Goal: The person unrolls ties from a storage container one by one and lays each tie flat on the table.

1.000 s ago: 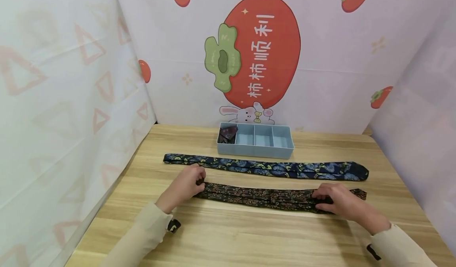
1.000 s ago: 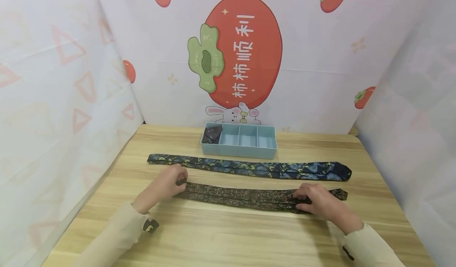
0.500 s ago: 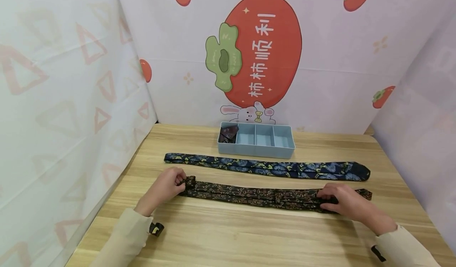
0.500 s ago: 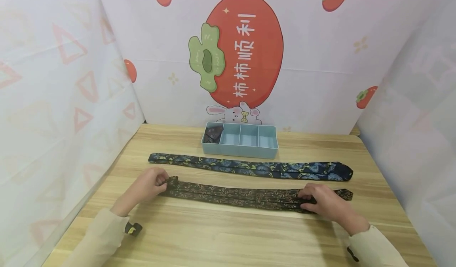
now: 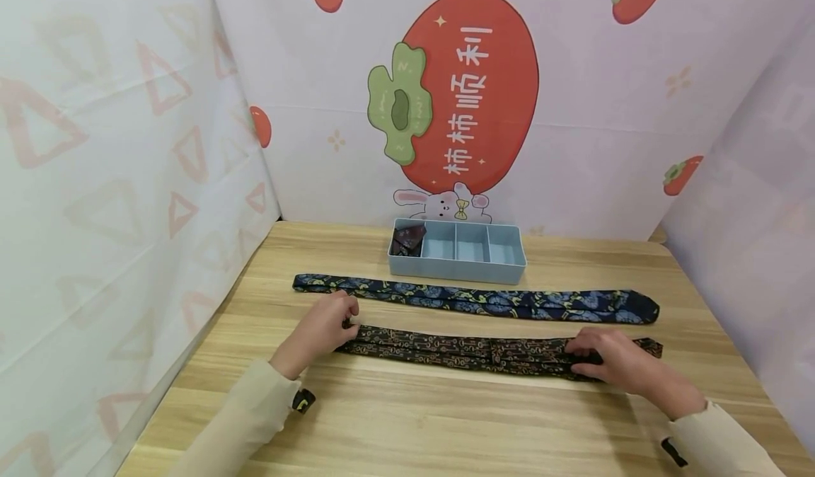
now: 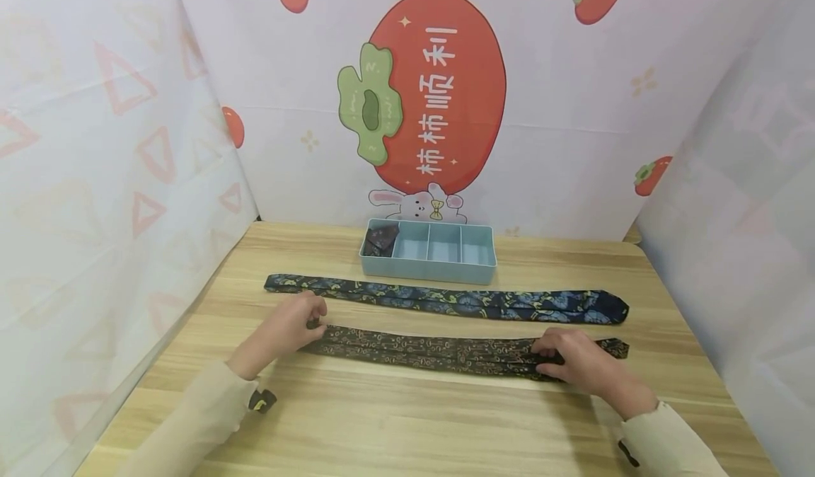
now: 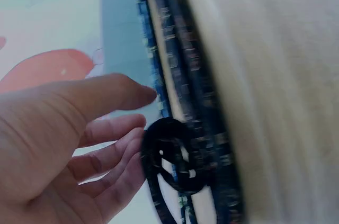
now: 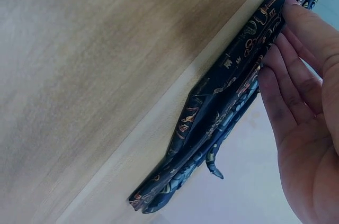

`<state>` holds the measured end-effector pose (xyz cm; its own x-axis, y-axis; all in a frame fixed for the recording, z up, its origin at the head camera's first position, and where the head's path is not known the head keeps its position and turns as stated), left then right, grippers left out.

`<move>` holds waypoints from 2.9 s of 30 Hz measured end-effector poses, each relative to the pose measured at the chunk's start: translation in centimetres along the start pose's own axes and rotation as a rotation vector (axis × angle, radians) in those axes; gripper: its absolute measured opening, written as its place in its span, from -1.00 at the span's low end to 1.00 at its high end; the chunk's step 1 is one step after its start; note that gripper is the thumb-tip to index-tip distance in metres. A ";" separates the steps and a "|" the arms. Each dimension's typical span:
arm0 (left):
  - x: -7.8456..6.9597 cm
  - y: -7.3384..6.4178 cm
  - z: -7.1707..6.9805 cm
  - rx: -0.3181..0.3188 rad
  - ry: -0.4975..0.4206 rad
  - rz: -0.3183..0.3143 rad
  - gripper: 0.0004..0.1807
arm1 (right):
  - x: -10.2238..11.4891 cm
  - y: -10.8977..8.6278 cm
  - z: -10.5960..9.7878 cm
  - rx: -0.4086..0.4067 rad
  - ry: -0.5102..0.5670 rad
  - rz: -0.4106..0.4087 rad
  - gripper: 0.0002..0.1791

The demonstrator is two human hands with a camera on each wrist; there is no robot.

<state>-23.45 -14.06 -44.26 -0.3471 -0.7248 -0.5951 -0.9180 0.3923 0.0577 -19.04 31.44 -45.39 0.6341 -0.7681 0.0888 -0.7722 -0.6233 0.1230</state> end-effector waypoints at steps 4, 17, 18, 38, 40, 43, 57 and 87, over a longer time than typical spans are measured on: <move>0.7 -0.2 0.4 -0.025 0.027 -0.005 -0.79 | 0.0 -0.1 0.1 0.000 0.002 -0.003 -0.75; 5.5 -2.9 -3.1 -0.066 -0.067 -0.140 -0.86 | -1.2 -1.0 0.1 0.038 -0.019 0.043 -0.75; 6.0 -3.1 -3.2 -0.066 -0.070 -0.150 -0.86 | -1.3 -1.1 0.0 0.035 -0.021 0.046 -0.75; 2.3 -1.2 -2.6 -0.054 0.058 -0.021 -0.80 | -1.2 -1.2 0.3 0.000 -0.035 0.032 -0.74; 2.6 -1.2 -2.3 -0.049 0.090 -0.025 -0.76 | -1.1 -1.2 0.4 -0.009 -0.038 0.027 -0.74; 3.6 -1.5 -2.5 -0.057 0.096 -0.035 -0.73 | -1.1 -1.3 0.6 0.003 -0.031 0.035 -0.75; 9.0 -5.5 -5.2 -0.103 -0.022 -0.147 -0.81 | -2.3 -2.7 -0.3 -0.087 -0.079 0.124 -0.68; 13.7 -4.8 -7.9 -0.196 -0.129 -0.231 -0.84 | -8.9 -6.2 -0.1 -0.018 -0.087 0.422 -0.60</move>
<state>-25.31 -30.33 -46.38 -0.1095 -0.6993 -0.7063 -0.9935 0.1000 0.0551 -19.92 42.15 -46.83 0.2565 -0.9652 0.0510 -0.9619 -0.2498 0.1109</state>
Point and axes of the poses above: each hand's wrist, its own y-axis towards the middle knuckle, its own z-axis out of the palm, x = y × z, the point moved 8 cm from there along y, towards the middle knuckle, and after that the axes turned 14 degrees about -y, right-handed, at the moved point
